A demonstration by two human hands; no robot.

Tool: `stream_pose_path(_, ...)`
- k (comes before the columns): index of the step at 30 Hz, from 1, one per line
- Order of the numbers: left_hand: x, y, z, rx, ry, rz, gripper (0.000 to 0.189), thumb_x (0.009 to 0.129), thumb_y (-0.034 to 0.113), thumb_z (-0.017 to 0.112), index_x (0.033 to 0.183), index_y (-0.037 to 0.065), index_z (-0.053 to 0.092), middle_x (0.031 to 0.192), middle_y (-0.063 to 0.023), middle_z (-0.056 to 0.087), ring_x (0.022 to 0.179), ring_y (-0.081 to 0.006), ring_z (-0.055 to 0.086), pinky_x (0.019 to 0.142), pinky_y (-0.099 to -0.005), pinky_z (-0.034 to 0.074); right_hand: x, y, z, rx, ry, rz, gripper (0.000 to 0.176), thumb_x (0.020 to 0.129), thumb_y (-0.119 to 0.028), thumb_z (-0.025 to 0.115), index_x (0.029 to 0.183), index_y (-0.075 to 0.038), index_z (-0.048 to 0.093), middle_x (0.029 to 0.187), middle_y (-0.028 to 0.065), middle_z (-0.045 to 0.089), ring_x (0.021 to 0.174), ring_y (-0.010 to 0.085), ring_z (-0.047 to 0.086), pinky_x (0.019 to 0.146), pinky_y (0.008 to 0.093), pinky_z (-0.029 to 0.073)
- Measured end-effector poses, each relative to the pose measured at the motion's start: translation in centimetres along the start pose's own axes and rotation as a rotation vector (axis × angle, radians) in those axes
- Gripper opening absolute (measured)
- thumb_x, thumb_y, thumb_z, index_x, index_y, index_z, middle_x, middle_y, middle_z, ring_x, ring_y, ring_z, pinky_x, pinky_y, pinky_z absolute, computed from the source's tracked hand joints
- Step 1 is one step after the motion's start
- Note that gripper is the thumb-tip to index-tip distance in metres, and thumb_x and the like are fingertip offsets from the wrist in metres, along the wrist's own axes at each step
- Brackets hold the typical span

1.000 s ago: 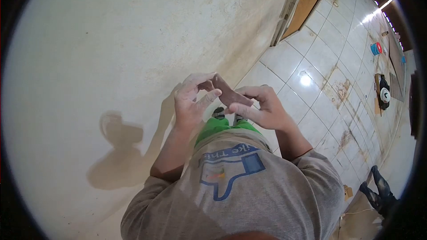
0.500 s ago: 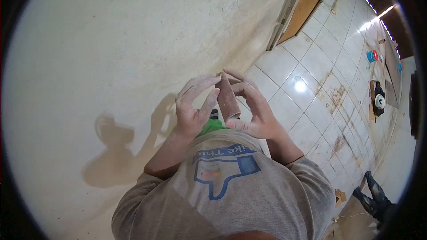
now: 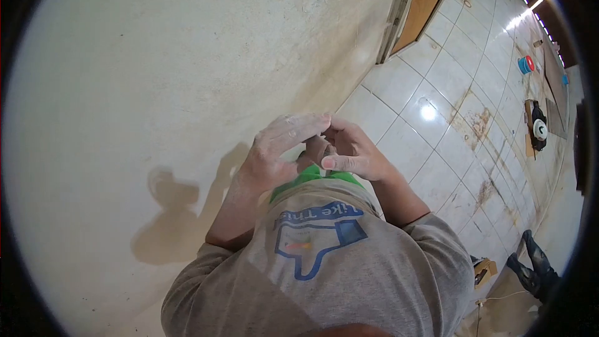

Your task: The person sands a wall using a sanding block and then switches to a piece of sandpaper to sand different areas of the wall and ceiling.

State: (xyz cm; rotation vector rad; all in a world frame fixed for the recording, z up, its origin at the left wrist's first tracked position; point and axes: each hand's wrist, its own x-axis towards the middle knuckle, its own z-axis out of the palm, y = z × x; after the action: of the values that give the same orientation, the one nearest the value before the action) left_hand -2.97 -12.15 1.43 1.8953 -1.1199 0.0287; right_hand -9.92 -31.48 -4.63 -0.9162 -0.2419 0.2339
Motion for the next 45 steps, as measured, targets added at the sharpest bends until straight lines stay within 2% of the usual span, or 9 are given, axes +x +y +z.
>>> stream_pose_path(2,0.1,-0.6,-0.3,0.08,0.015,0.082,0.053,0.07,0.0,0.086,0.122,0.006,0.074,0.118,-0.0101,0.076,0.099,-0.0222,0.074,0.084,-0.0341,0.058,-0.1,0.1,0.9,-0.025,0.054,-0.053,0.061,0.083,-0.029,0.087,0.13,-0.006,0.057,0.13,0.0104,0.055,0.124,0.0226,0.053,0.099,0.038,0.045)
stream_pose_path(11,-2.5,-2.4,-0.5,-0.027,0.045,-0.324,0.04,0.075,0.006,0.091,0.109,-0.007,0.073,0.097,-0.0118,0.079,0.081,-0.016,0.075,0.076,-0.0323,0.061,0.1,0.1,2.7,-0.789,0.352,-0.544,0.069,0.078,-0.028,0.087,0.137,-0.007,0.057,0.147,0.0213,0.049,0.138,0.035,0.048,0.106,0.0458,0.043)
stream_pose_path(14,-2.2,-1.2,0.0,-0.637,0.193,-0.687,0.035,0.082,0.003,0.084,0.113,-0.007,0.071,0.096,-0.0124,0.077,0.083,-0.0195,0.075,0.077,-0.033,0.061,0.1,0.7,2.8,-0.935,0.346,-0.651,0.067,0.077,-0.026,0.086,0.136,-0.007,0.061,0.149,0.0234,0.049,0.138,0.0385,0.048,0.109,0.0475,0.041)
stream_pose_path(19,-2.6,-1.9,0.4,-0.796,0.332,-0.746,0.038,0.091,0.006,0.076,0.124,-0.008,0.064,0.108,-0.0159,0.074,0.088,-0.0217,0.074,0.079,-0.0343,0.061,0.0,0.8,3.6,-1.203,0.338,-0.639,0.067,0.077,-0.03,0.085,0.138,-0.014,0.064,0.155,0.0228,0.045,0.138,0.0413,0.048,0.112,0.0527,0.038)
stream_pose_path(26,-1.1,0.8,-1.4,-0.983,0.129,-0.788,0.049,0.097,0.013,0.072,0.135,-0.011,0.054,0.106,-0.0152,0.073,0.089,-0.0193,0.071,0.082,-0.0334,0.059,0.2,1.8,3.3,-1.181,0.313,-0.605,0.061,0.077,-0.03,0.085,0.134,-0.016,0.067,0.157,0.0184,0.045,0.144,0.0396,0.044,0.11,0.0525,0.038)
stream_pose_path(34,-2.3,-1.1,-1.9,-0.828,0.136,-0.722,0.045,0.085,0.004,0.082,0.123,-0.012,0.063,0.097,-0.0147,0.074,0.081,-0.0217,0.075,0.073,-0.0327,0.062,1.6,1.1,2.8,-0.928,0.113,-0.602,0.052,0.075,-0.02,0.086,0.122,-0.009,0.066,0.154,0.019,0.051,0.138,0.0357,0.053,0.106,0.0465,0.042)
stream_pose_path(38,-1.8,-1.0,-2.2,-0.801,0.128,-0.773,0.041,0.081,0.002,0.085,0.115,-0.01,0.065,0.093,-0.0135,0.073,0.08,-0.022,0.075,0.069,-0.0319,0.063,2.3,1.3,2.6,-0.926,0.122,-0.604,0.061,0.074,-0.022,0.087,0.13,-0.011,0.064,0.155,0.0198,0.049,0.135,0.0366,0.055,0.106,0.0452,0.044)
stream_pose_path(41,-2.4,-1.9,-2.2,-0.83,0.06,-0.736,0.038,0.082,0.009,0.086,0.11,-0.007,0.065,0.09,-0.0124,0.073,0.078,-0.0222,0.075,0.071,-0.0336,0.063,2.4,0.9,2.8,-0.883,0.149,-0.581,0.07,0.072,-0.024,0.088,0.136,-0.011,0.061,0.156,0.0204,0.048,0.135,0.037,0.055,0.107,0.0454,0.043)
stream_pose_path(45,-2.1,-1.3,-2.1,-0.952,0.024,-0.777,0.055,0.081,0.038,0.089,0.109,-0.002,0.064,0.09,-0.0101,0.071,0.074,-0.0204,0.073,0.063,-0.0305,0.06,2.9,1.1,1.8,-0.871,0.073,-0.564,0.08,0.069,-0.028,0.09,0.14,-0.011,0.058,0.156,0.0214,0.047,0.136,0.0375,0.054,0.108,0.0461,0.043)
